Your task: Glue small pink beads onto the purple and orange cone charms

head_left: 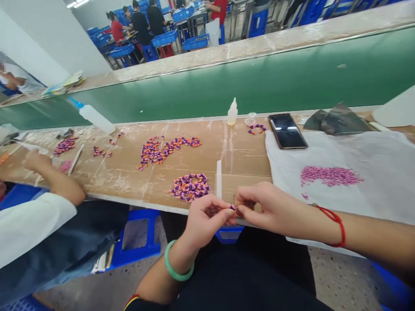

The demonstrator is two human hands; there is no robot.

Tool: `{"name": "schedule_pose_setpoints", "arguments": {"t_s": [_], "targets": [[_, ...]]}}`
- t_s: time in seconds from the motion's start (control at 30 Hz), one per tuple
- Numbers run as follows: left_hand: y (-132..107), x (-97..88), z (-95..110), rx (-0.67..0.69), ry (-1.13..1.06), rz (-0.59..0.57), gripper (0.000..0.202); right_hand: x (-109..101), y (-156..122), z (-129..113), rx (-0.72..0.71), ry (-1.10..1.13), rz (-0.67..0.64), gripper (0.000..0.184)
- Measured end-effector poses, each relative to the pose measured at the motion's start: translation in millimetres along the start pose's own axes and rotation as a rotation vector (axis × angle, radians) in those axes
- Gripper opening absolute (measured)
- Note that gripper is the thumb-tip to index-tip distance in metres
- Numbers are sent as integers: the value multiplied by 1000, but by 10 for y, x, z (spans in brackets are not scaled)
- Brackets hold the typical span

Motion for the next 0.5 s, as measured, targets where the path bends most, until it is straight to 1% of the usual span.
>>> {"name": "schedule_pose_setpoints", "arguments": {"t_s": [0.07,0.13,0.23,0.3,0.4,0.43,0.5], "targets": [[-38,-146,-131,-38,18,41,42,41,-16,102,21,7,-15,17],[-75,-410,-155,-61,158,113,40,-15,-71,204,38,34,31,22],[-95,-885,-14,-79,465,197,35,-165,-214,366,73,53,113,28],[-66,-1176,98,-91,582,211,28,-256,-333,498,109,49,161,32],[41,-1551,230,-125,716,220,23,-349,-534,765,208,40,242,37],[86,-1677,282,-127,766,249,23,-367,-604,855,245,34,267,39],[181,-1933,409,-110,873,358,22,-393,-737,995,305,25,314,44]]}}
Point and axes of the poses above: each hand's wrist, its own y-axis towards the middle knuckle, its own x-axis out of the palm, z = x × y, the point moved 9 cm from there along y, towards the middle knuckle, and after that the axes turned 13 degrees about -z, right-handed, at the moved point
